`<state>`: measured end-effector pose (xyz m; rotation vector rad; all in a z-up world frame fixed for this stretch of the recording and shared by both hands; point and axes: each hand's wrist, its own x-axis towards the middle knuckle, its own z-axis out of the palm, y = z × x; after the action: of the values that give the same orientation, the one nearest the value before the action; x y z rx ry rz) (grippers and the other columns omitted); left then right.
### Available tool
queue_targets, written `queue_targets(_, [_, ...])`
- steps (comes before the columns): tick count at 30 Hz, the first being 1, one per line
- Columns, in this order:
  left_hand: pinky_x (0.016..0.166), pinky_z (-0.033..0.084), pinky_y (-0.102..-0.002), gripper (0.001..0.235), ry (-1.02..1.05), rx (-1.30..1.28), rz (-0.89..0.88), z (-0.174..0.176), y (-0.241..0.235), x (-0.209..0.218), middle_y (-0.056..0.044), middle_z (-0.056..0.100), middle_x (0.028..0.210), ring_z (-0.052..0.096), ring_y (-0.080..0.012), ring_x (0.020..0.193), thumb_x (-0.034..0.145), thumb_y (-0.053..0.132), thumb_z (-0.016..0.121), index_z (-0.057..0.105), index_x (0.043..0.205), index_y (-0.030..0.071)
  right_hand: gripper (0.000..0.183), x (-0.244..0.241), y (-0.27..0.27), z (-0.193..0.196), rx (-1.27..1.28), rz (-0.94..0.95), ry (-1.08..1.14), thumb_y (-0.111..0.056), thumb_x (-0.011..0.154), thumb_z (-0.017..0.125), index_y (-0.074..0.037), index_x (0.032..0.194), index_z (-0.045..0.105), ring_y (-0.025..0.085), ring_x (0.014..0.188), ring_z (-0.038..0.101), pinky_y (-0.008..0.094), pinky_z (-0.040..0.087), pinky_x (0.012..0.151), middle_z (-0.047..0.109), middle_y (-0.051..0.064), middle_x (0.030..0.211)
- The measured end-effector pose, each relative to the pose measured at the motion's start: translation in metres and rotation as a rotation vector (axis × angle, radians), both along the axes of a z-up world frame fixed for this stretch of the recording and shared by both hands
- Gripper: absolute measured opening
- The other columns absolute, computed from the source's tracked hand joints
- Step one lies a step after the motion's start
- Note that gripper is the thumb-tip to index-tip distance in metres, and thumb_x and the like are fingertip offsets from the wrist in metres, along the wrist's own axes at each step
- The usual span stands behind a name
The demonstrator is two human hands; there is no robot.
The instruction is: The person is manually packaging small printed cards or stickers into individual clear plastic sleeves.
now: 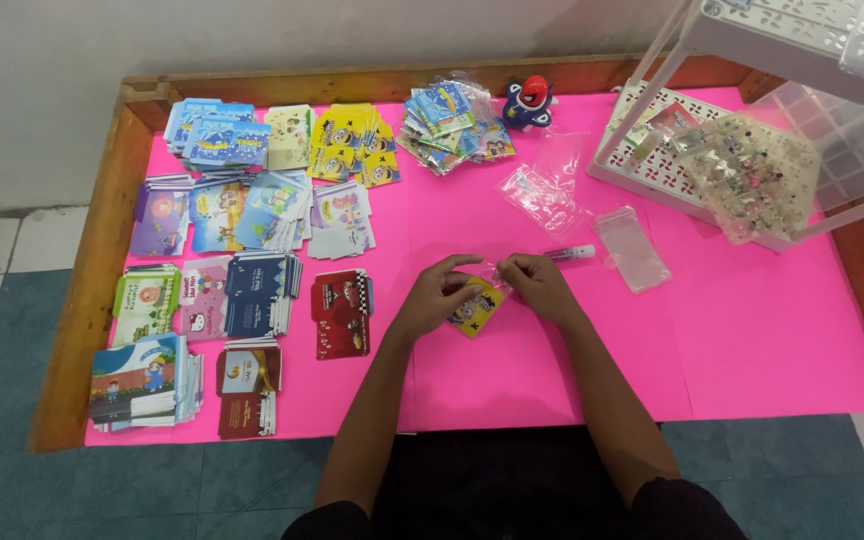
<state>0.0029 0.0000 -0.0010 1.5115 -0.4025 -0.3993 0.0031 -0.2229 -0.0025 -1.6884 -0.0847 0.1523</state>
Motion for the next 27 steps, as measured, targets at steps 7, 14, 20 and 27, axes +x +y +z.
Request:
queue_targets(7, [0.095, 0.057, -0.043, 0.05, -0.021, 0.017, 0.022, 0.005, 0.0, -0.003, -0.017, 0.078, 0.105, 0.073, -0.0258, 0.099, 0.095, 0.013, 0.073, 0.06, 0.143, 0.011, 0.03, 0.005, -0.004, -0.021, -0.047, 0.07, -0.185, -0.024, 0.084, 0.085, -0.008, 0.108, 0.074, 0.014, 0.073, 0.058, 0.03, 0.047, 0.063, 0.062, 0.006, 0.077])
queue_targets(14, [0.093, 0.058, -0.042, 0.04, -0.001, 0.024, 0.048, -0.005, 0.002, 0.004, -0.017, 0.078, 0.105, 0.073, -0.0245, 0.097, 0.097, 0.013, 0.073, 0.065, 0.136, 0.009, 0.013, 0.008, -0.004, -0.01, -0.037, -0.069, -0.129, -0.018, 0.097, 0.073, -0.008, 0.09, 0.079, 0.01, 0.059, 0.055, 0.025, 0.045, 0.055, 0.064, 0.004, 0.061])
queue_targets(20, [0.09, 0.059, -0.041, 0.031, 0.026, 0.032, 0.087, -0.014, 0.0, 0.004, -0.017, 0.078, 0.103, 0.073, -0.0224, 0.096, 0.096, 0.015, 0.074, 0.07, 0.125, 0.007, 0.016, 0.009, -0.001, -0.008, 0.044, -0.11, -0.14, -0.015, 0.101, 0.066, -0.007, 0.092, 0.078, 0.01, 0.056, 0.055, 0.024, 0.045, 0.053, 0.063, 0.005, 0.06])
queue_targets(27, [0.091, 0.058, -0.041, 0.017, 0.004, 0.05, 0.189, -0.018, -0.003, 0.009, -0.013, 0.078, 0.102, 0.072, -0.0217, 0.1, 0.097, 0.018, 0.074, 0.077, 0.112, 0.009, 0.007, 0.012, -0.005, -0.022, 0.035, -0.059, -0.197, -0.011, 0.095, 0.075, -0.006, 0.094, 0.079, 0.01, 0.059, 0.058, 0.024, 0.047, 0.055, 0.068, 0.006, 0.066])
